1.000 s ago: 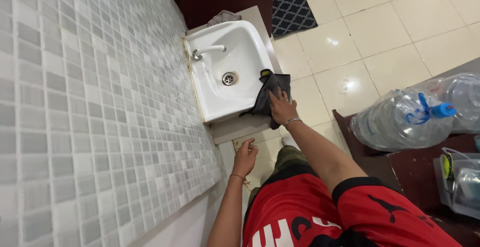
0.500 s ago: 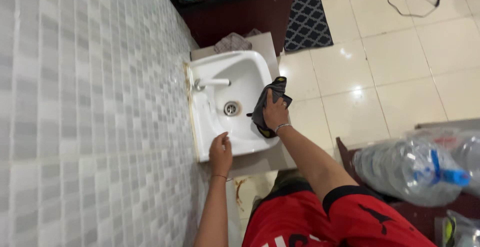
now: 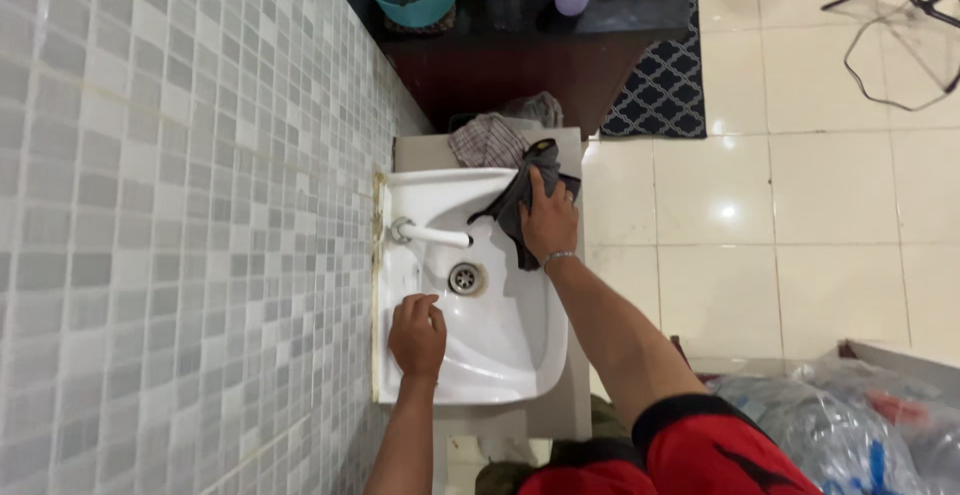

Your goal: The person wipes the exterior and interior surfaces of a small white ceramic sink using a black cloth.

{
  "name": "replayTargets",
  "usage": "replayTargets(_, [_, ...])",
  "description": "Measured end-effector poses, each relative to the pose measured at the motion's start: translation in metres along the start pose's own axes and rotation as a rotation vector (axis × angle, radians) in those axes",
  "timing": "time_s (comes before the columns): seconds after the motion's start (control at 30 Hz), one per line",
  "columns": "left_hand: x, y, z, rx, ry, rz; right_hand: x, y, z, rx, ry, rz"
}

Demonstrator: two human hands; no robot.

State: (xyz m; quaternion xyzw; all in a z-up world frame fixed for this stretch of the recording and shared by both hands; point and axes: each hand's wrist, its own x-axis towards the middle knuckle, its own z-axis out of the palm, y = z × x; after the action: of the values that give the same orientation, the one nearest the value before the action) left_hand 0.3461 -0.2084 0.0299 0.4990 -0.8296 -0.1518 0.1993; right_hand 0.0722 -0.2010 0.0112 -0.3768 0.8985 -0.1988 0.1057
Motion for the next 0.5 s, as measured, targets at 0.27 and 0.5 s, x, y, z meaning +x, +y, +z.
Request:
replayTargets(0.27, [0.143,0.068,0.057,-0.304,-0.02,0.266,0.003,-0.008,-0.011,0.063,0.018,0.012])
replayTargets(0.5, [0.283,0.085,0.157,-0.104,-0.603,0.254,0.01,-0.002,-0.004,0.064,-0.014,0.037])
